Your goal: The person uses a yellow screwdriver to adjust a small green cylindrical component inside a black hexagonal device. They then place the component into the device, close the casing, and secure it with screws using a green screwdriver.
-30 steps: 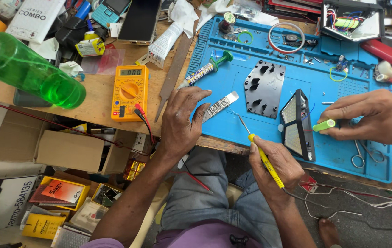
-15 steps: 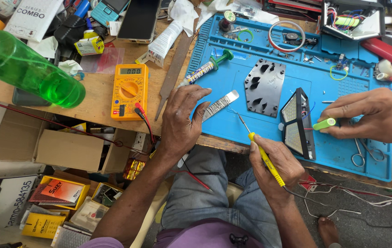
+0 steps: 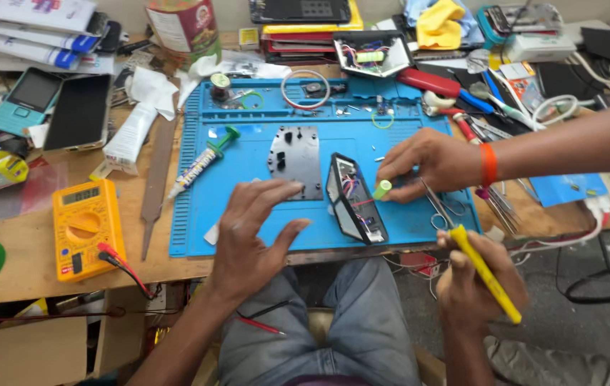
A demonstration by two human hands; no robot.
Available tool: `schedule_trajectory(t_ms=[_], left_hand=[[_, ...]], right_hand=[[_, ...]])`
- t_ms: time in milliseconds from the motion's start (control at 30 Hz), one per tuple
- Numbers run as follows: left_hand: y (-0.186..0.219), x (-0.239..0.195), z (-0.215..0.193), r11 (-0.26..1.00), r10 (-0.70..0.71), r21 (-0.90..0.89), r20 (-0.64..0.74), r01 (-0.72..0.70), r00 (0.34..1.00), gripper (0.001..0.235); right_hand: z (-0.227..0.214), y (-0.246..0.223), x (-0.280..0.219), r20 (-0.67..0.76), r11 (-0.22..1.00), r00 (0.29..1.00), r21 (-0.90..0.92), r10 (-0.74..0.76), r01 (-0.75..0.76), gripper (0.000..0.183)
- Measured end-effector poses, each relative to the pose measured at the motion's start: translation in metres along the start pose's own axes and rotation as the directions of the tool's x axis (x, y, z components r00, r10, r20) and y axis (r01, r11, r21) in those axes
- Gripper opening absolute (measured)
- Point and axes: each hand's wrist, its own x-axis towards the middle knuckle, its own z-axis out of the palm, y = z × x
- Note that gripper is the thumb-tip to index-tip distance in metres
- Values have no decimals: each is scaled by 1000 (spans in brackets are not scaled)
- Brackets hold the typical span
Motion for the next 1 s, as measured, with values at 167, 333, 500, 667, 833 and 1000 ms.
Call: schedule_trajectory(t_ms=[167, 333, 500, 667, 833, 1000], left_hand=[[1, 21, 33, 996, 91, -32, 60, -89, 994, 56], [5, 45, 38, 990, 48, 121, 156, -68, 987, 35], [12, 60, 49, 945, 37, 307, 251, -116, 967, 31], [10, 76, 63, 900, 0, 415, 304, -132, 953, 34], [6, 84, 73, 887, -131, 452, 430, -88, 894, 36], [0, 90, 76, 895, -228, 445, 488, -16, 842, 34]], right_hand=[[2, 26, 17, 107, 999, 993, -7, -42, 43, 26], [21, 39, 27, 132, 966, 967, -112, -216, 231, 28], [28, 46, 29, 89, 954, 960, -119, -264, 273, 29], [27, 45, 30, 137, 953, 958, -139, -252, 270, 27], [27, 43, 30, 162, 956, 959, -144, -234, 257, 26], [27, 44, 30, 165, 962, 963, -138, -214, 238, 27]])
